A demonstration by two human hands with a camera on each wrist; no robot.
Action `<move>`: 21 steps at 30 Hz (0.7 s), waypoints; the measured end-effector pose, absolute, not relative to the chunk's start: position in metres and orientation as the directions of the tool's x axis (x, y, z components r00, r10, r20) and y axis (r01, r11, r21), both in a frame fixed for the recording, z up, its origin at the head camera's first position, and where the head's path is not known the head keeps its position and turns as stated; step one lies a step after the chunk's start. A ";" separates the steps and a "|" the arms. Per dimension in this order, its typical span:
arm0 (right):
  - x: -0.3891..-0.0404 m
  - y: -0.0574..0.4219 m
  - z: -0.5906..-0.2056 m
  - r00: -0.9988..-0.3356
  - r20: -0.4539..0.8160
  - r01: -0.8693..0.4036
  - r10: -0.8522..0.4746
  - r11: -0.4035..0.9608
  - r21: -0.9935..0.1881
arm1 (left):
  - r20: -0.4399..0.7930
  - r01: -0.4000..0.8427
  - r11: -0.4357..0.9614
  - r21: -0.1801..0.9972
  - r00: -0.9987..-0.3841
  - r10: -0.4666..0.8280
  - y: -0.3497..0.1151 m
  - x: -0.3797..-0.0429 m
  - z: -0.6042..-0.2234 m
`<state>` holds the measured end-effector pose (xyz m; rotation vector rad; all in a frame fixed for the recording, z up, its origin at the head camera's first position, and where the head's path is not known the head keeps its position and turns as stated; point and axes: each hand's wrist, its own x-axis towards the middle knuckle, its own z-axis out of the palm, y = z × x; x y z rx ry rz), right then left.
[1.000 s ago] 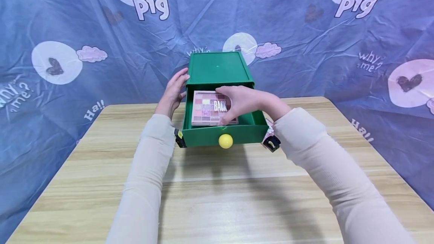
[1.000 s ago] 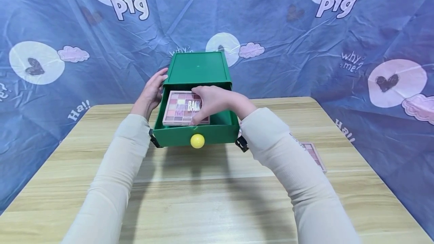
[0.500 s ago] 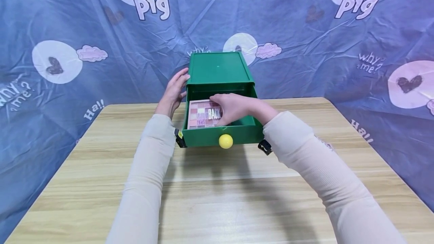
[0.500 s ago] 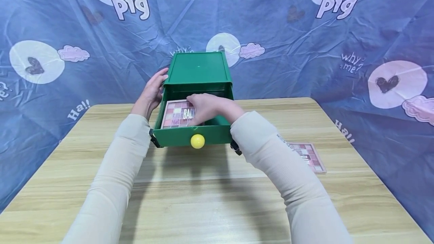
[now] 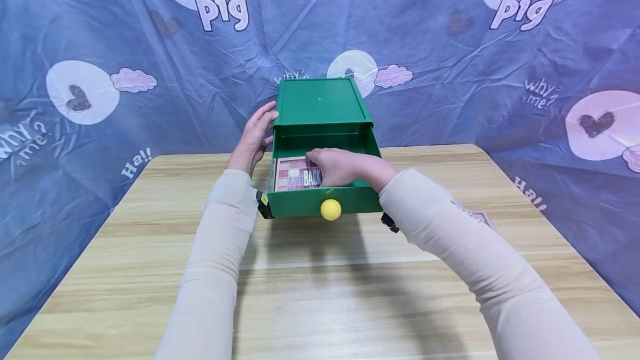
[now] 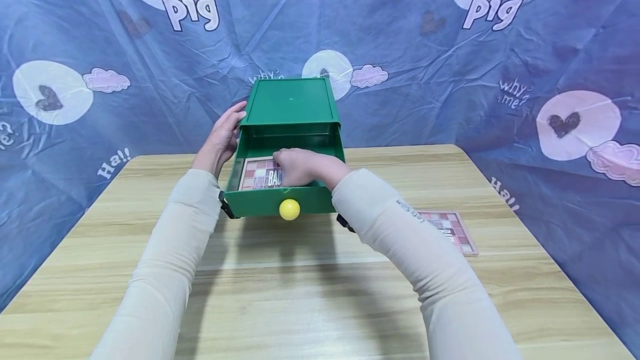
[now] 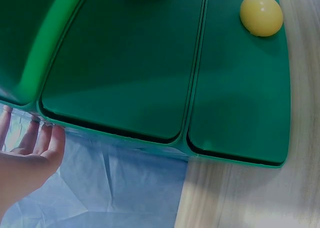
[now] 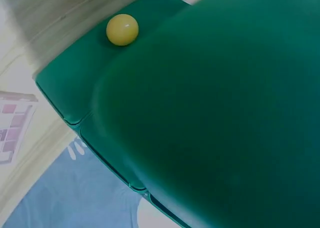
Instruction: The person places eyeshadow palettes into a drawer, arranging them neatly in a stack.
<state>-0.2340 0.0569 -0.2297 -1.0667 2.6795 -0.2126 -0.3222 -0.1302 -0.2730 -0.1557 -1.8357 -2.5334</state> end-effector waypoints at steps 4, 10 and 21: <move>-0.233 0.055 -0.231 -0.711 -0.192 -0.641 -0.677 0.735 -0.221 | 0.085 0.065 -0.320 0.945 -0.995 0.046 -0.131 -0.323 -0.273; -0.231 0.054 -0.231 -0.723 -0.224 -0.616 -0.654 0.756 -0.221 | 0.077 0.060 -0.318 0.946 -0.996 0.040 -0.130 -0.323 -0.273; -0.226 0.058 -0.223 -0.709 -0.138 -0.635 -0.692 0.711 -0.302 | 0.072 0.055 -0.322 0.945 -0.996 0.042 -0.129 -0.321 -0.272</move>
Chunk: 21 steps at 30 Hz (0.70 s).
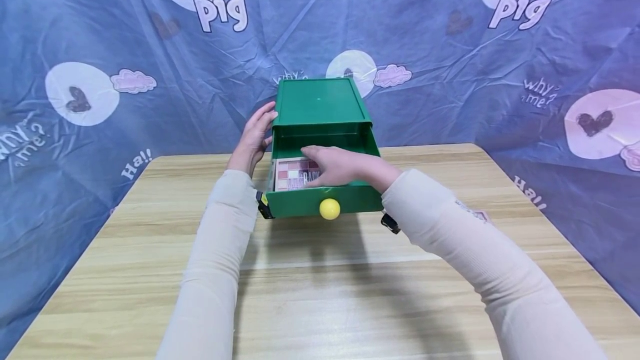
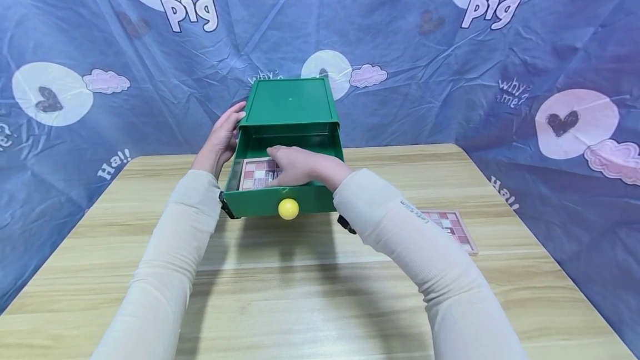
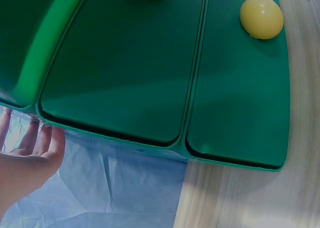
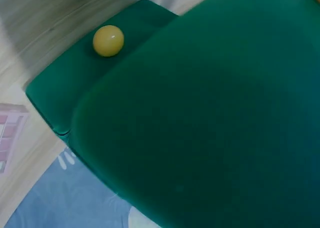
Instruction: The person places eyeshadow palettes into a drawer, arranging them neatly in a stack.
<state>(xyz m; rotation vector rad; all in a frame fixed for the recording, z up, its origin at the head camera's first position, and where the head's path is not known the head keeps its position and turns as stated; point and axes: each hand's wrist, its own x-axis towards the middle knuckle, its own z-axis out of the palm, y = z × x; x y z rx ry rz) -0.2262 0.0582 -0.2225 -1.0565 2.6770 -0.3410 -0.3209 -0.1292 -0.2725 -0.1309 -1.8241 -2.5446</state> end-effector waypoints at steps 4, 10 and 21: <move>-0.222 0.062 -0.215 -0.712 -0.126 -0.627 -0.691 0.705 -0.330 | 0.070 0.054 -0.325 0.944 -0.997 0.040 -0.129 -0.322 -0.273; -0.220 0.077 -0.198 -0.734 -0.087 -0.607 -0.673 0.708 -0.361 | 0.068 0.051 -0.327 0.944 -0.997 0.042 -0.128 -0.322 -0.273; -0.223 0.114 -0.170 -0.819 0.076 -0.539 -0.569 0.716 -0.444 | 0.060 0.047 -0.344 0.938 -0.998 0.030 -0.128 -0.320 -0.271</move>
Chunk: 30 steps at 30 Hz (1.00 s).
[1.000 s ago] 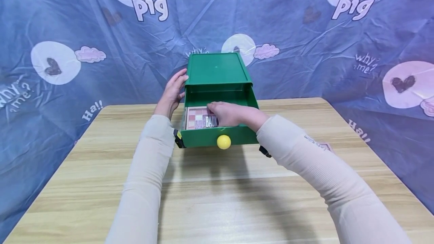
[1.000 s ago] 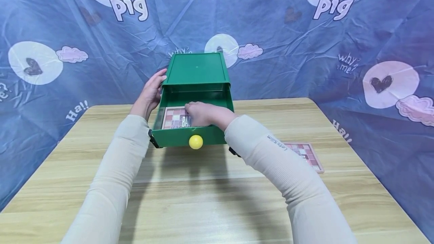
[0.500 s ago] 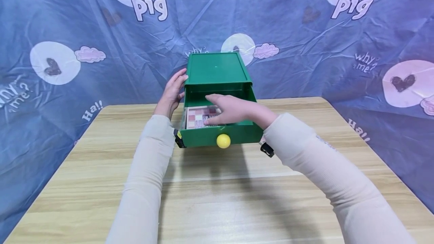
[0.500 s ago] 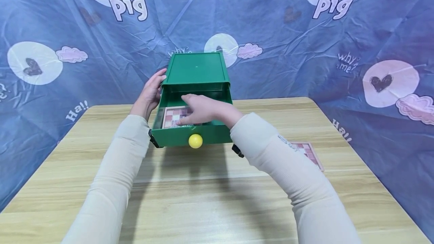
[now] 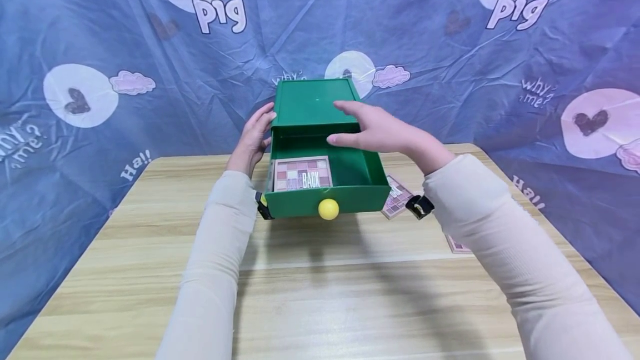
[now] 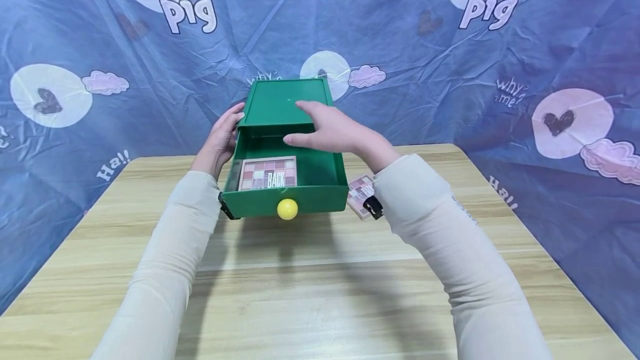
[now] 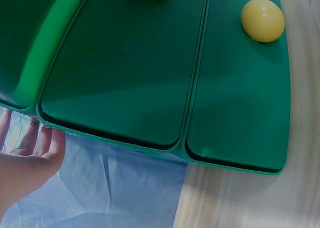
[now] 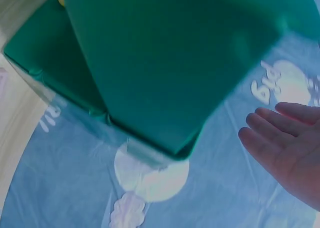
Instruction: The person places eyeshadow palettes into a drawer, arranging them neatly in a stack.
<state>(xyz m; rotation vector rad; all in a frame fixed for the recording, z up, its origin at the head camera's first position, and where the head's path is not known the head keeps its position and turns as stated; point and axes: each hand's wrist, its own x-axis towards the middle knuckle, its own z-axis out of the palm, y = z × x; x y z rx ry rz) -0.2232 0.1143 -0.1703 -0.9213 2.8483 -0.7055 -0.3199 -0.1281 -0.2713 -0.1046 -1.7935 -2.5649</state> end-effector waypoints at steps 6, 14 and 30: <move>-0.230 0.141 -0.174 -0.870 0.168 -0.466 -0.464 0.659 -0.590 | 0.062 0.047 -0.348 0.936 -0.998 0.032 -0.129 -0.320 -0.273; -0.236 0.177 -0.201 -0.918 0.260 -0.391 -0.299 0.576 -0.718 | 0.067 0.050 -0.337 0.940 -0.997 0.036 -0.130 -0.319 -0.272; -0.246 0.204 -0.288 -0.957 0.245 -0.287 -0.152 0.577 -0.765 | 0.066 0.052 -0.334 0.941 -0.997 0.030 -0.129 -0.319 -0.271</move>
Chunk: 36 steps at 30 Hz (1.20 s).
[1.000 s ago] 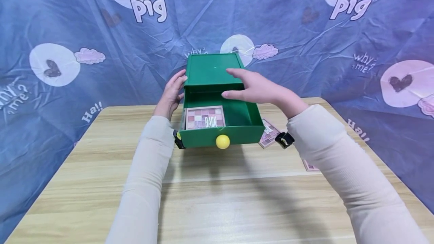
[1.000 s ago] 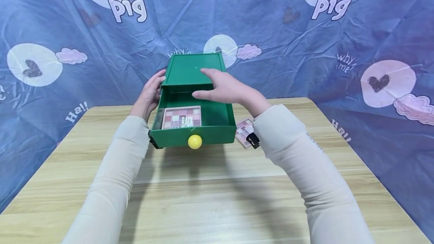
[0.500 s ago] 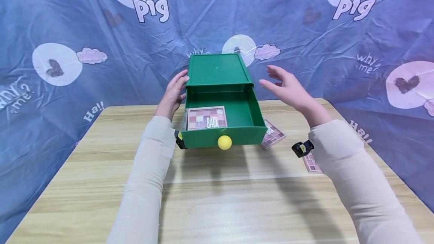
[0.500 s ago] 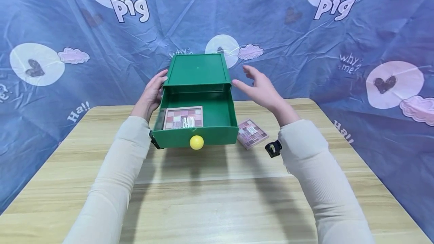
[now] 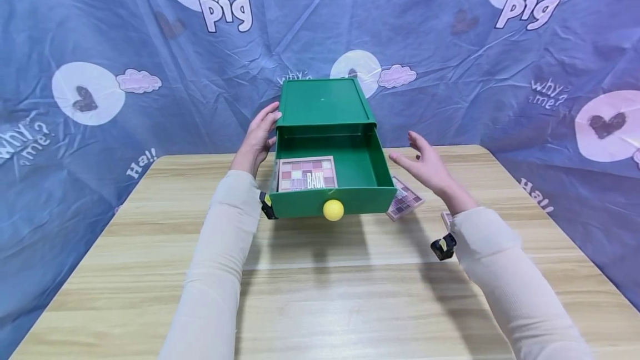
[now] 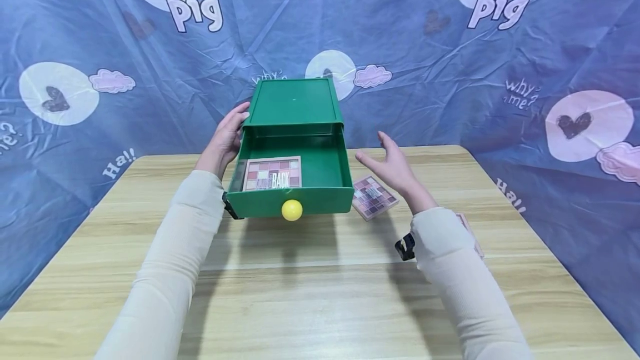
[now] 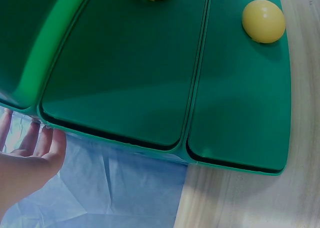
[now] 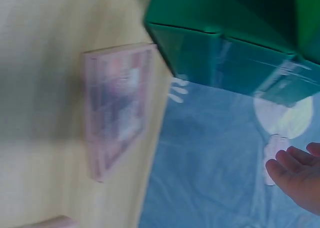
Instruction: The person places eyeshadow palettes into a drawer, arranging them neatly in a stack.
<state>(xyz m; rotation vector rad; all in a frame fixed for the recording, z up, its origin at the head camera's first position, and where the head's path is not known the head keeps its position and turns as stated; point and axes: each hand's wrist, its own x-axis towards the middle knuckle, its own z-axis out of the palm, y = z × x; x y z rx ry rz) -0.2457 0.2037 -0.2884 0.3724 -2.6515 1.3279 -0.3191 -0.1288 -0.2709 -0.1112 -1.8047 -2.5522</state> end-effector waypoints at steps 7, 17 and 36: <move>-0.245 0.211 -0.317 -0.974 0.177 -0.224 -0.138 0.641 -0.734 | 0.064 0.049 -0.342 0.938 -0.998 0.030 -0.128 -0.319 -0.270; -0.246 0.221 -0.342 -0.982 0.092 -0.180 -0.164 0.678 -0.712 | 0.064 0.051 -0.341 0.939 -0.998 0.027 -0.128 -0.320 -0.271; -0.245 0.226 -0.378 -0.963 0.126 -0.270 -0.240 0.816 -0.510 | 0.063 0.049 -0.323 0.945 -0.998 0.031 -0.129 -0.320 -0.272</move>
